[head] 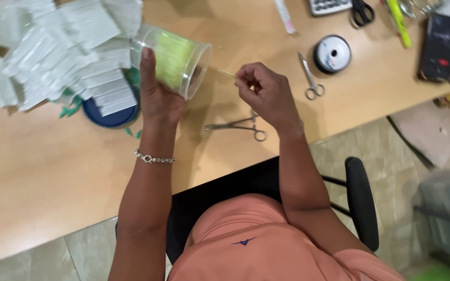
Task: Assembling small plastic components by inserting a thin filament into tubes and trimming them with scissors.
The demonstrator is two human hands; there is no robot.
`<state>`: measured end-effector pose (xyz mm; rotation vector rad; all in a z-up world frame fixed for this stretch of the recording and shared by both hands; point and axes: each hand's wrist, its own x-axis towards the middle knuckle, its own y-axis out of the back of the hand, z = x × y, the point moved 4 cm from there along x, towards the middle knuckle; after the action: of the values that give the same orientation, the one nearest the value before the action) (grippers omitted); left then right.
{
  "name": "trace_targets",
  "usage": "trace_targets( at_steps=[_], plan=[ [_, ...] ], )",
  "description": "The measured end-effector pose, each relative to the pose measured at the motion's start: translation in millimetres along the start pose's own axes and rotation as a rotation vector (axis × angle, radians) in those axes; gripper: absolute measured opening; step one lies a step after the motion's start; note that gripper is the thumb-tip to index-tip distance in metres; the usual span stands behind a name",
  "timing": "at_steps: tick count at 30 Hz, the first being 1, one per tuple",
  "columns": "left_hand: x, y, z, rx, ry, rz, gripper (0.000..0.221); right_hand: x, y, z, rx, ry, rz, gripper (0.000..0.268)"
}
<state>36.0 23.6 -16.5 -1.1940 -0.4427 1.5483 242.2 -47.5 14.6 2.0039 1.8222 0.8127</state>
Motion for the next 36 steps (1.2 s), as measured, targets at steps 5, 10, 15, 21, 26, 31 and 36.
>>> trace_targets(
  at_steps=[5,10,15,21,26,31,36],
  plan=[
    [6.0,11.4,-25.3,0.067,0.031,-0.135,0.078,-12.4,6.8,-4.7,0.181,0.151,0.191,0.007],
    [-0.7,7.7,-37.0,0.084,0.072,-0.199,0.071,-22.2,7.5,-19.4,0.333,0.237,0.304,0.009],
    [6.4,14.1,-43.1,0.055,0.052,-0.205,0.067,-27.4,3.3,-19.2,0.329,0.299,0.234,0.014],
    [-5.2,5.4,-48.0,0.004,0.051,-0.145,0.065,-28.0,-2.9,-3.2,0.418,0.327,0.318,0.008],
    [-8.6,0.0,-37.4,0.02,0.109,-0.112,0.071,-33.9,-8.4,-7.7,0.368,0.215,0.311,0.009],
    [-10.6,-1.4,-38.5,0.02,0.072,-0.145,0.062,-34.0,-15.4,-4.5,0.39,0.211,0.305,0.007],
    [-17.1,-5.3,-43.7,0.087,0.109,-0.133,0.074,-30.7,-27.8,-6.3,0.474,0.14,0.292,0.008]
  ],
)
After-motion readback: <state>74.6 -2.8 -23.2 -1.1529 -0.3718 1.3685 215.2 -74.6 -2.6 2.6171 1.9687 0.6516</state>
